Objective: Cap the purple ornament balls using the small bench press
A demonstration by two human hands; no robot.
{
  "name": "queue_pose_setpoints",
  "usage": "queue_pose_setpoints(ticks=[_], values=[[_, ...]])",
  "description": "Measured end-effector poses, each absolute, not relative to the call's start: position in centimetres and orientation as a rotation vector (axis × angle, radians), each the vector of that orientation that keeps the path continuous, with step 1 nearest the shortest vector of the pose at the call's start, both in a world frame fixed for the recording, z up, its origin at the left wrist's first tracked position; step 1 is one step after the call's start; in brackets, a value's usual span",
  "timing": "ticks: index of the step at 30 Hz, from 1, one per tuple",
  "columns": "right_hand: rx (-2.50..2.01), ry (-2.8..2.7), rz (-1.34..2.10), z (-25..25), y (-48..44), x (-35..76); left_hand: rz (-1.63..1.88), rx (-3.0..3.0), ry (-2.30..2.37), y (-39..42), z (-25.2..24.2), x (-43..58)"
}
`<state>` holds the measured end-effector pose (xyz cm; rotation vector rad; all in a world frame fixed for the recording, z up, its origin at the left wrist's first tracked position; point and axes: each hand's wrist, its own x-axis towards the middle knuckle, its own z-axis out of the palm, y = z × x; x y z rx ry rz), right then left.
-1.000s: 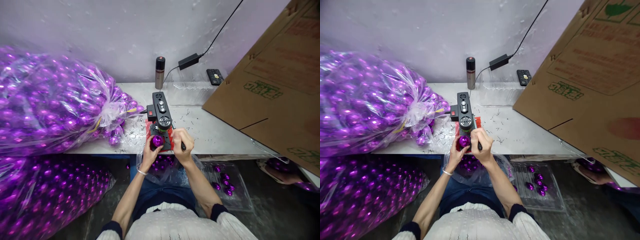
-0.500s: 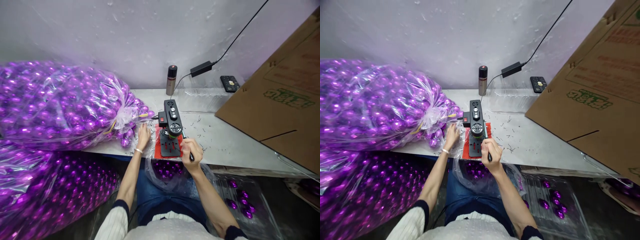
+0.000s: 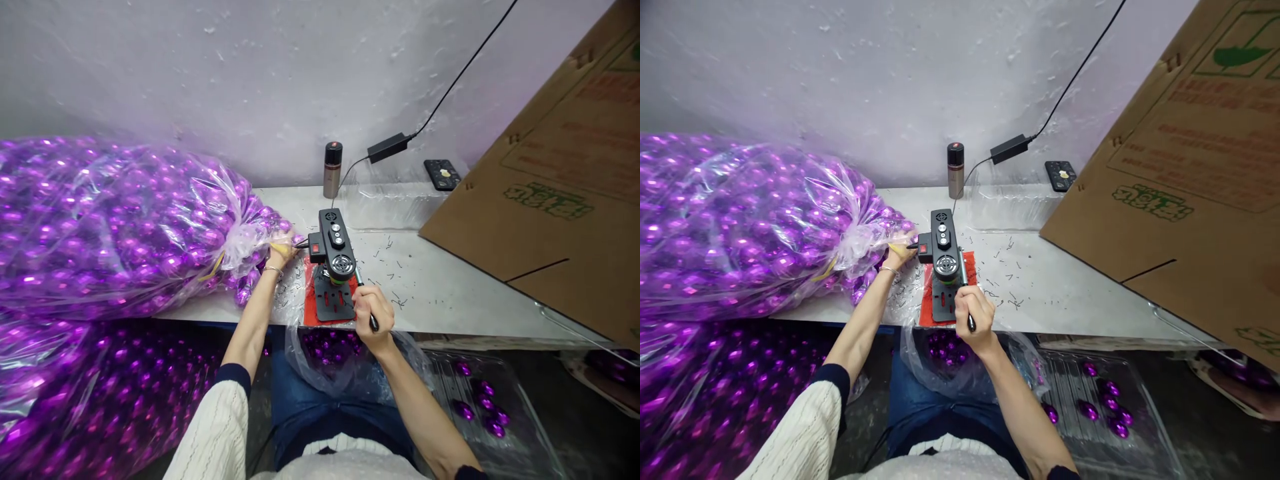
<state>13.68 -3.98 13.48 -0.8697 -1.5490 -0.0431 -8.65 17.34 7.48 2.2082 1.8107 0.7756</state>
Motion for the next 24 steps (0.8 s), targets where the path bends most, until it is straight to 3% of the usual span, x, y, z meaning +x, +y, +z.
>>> queue_pose_setpoints(ticks=[5, 12, 18, 24], values=[[-0.86, -1.548, -0.042, 13.3, -3.9, 13.7, 0.443, 2.247, 1.812, 13.8, 7.6, -8.3], [-0.863, -1.533, -0.033, 13.1, -3.9, 13.7, 1.133, 1.714, 1.31, 6.9, 7.9, -8.3], [-0.873, -1.534, -0.026, 12.8, -3.9, 13.7, 1.237, 0.846, 0.882, 3.3, 7.8, -6.1], [-0.866, -1.531, -0.042, 13.0, -3.8, 13.7, 1.302, 0.623, 0.799, 2.7, 8.0, -5.8]])
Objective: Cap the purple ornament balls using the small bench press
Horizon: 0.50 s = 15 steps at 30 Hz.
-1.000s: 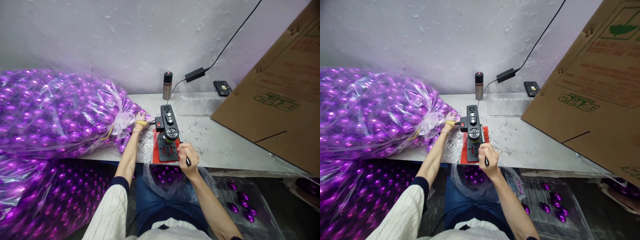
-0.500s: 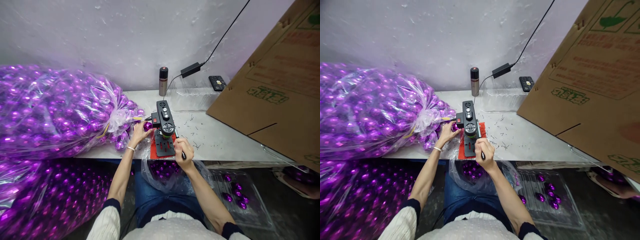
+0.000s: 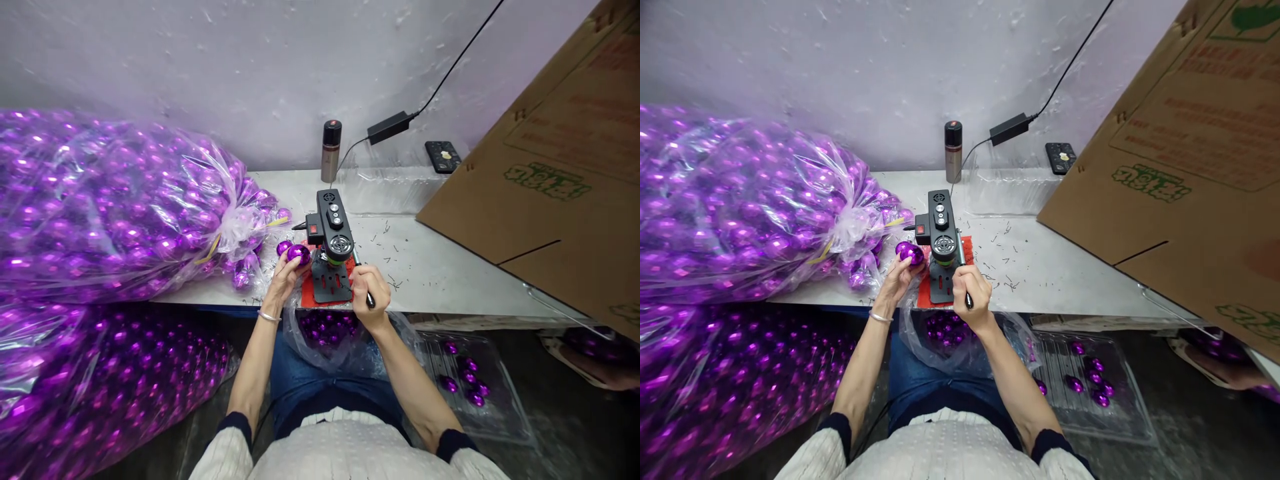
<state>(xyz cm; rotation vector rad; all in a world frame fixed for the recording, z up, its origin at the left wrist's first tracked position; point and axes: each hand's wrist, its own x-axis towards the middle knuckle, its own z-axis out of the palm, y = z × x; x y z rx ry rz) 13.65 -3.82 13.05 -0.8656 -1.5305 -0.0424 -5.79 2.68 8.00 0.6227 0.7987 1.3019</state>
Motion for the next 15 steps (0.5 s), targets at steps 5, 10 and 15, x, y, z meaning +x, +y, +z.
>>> queue_pose_setpoints(ticks=[5, 10, 15], values=[[-0.855, -1.543, -0.064, 13.0, -3.8, 13.7, 1.325, 0.441, 0.752, 2.8, 8.4, -6.6], [-0.862, -1.548, -0.054, 13.0, -3.8, 13.7, 1.293, 0.314, 0.681, 2.2, 9.0, -6.7], [-0.851, -1.558, -0.063, 13.1, -3.9, 13.9, 1.291, 0.231, 0.731, 2.0, 9.3, -6.4]])
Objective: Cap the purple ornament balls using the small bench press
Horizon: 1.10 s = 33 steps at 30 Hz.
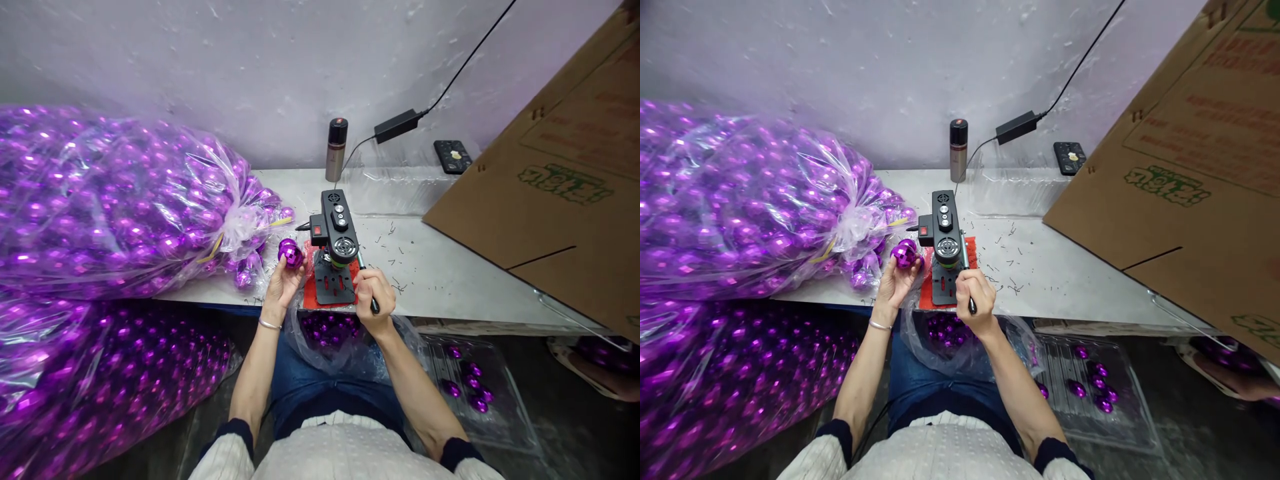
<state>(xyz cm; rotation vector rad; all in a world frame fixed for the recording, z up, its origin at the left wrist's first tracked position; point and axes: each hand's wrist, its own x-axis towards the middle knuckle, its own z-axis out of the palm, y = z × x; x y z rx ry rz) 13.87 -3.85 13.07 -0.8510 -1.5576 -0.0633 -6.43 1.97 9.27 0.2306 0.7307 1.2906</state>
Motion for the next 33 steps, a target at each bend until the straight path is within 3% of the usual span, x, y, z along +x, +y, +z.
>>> queue_pose_setpoints(ticks=[13, 20, 33], values=[[-0.941, -1.523, 0.078, 15.4, -4.2, 13.7, 1.303, 0.263, 0.932, -1.7, 6.4, -4.2], [-1.016, -1.577, 0.138, 18.1, -4.1, 14.0, 1.327, 0.77, 1.159, -1.6, 4.6, -1.3], [-0.975, -1.593, 0.129, 17.2, -4.4, 14.3, 1.263, 1.398, 1.307, -0.9, 4.4, -0.6]])
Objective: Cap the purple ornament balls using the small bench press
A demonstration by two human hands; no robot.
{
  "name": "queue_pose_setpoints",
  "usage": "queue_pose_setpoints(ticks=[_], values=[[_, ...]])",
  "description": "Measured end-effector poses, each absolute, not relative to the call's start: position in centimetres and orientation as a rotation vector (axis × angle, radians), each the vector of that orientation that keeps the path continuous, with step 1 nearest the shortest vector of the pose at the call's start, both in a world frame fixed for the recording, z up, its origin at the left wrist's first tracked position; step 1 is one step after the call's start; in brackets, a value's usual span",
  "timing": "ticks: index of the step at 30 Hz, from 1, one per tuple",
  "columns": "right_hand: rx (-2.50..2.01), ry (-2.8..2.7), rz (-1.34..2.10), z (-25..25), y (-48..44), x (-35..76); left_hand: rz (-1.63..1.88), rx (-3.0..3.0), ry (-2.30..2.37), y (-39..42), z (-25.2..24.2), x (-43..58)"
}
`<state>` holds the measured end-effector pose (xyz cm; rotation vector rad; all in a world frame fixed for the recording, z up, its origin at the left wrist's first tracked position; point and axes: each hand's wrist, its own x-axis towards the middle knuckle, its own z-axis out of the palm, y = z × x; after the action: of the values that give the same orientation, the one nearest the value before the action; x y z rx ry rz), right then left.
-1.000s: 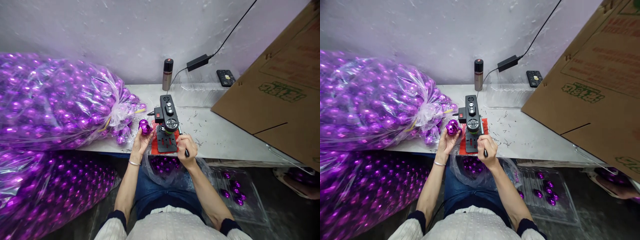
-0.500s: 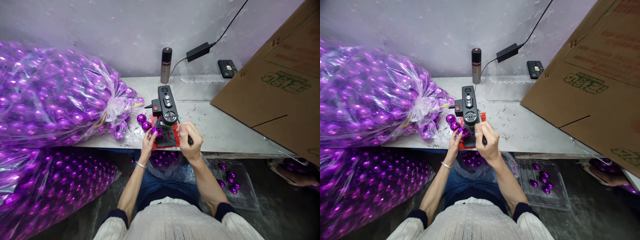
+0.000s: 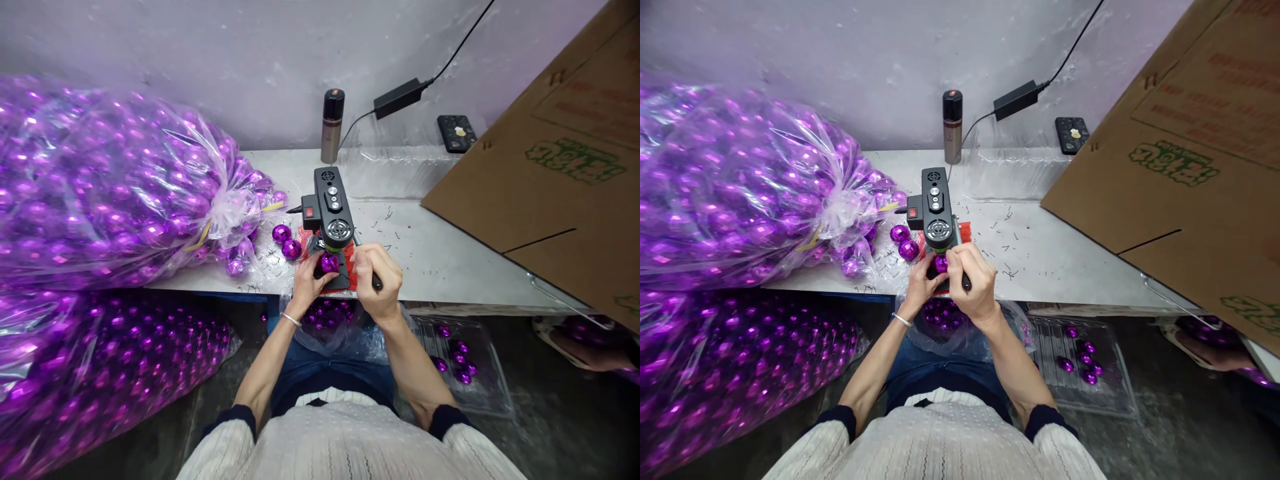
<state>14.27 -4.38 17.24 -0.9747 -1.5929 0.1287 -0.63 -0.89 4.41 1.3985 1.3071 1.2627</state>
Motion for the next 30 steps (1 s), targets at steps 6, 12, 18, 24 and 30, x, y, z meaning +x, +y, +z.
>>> queue_pose_setpoints(ticks=[6, 12, 18, 24, 30], values=[[-0.964, -1.649, 0.094, 16.8, -4.4, 14.7, 1.262, 1.51, 1.334, -0.6, 3.6, 0.2], [-0.882, -1.664, -0.001, 13.9, -4.4, 14.8, 1.252, 1.514, 1.332, -0.8, 3.6, 0.3], [-0.854, -1.652, -0.047, 11.1, -4.3, 14.8, 1.286, 1.439, 1.325, -0.9, 3.9, 0.4], [-0.822, -1.59, -0.043, 10.0, -3.9, 14.5, 1.264, 1.523, 1.328, -0.9, 3.6, 0.3], [-0.778, -1.527, -0.067, 8.9, -3.4, 14.1, 1.269, 1.516, 1.331, -0.9, 3.5, 0.3]])
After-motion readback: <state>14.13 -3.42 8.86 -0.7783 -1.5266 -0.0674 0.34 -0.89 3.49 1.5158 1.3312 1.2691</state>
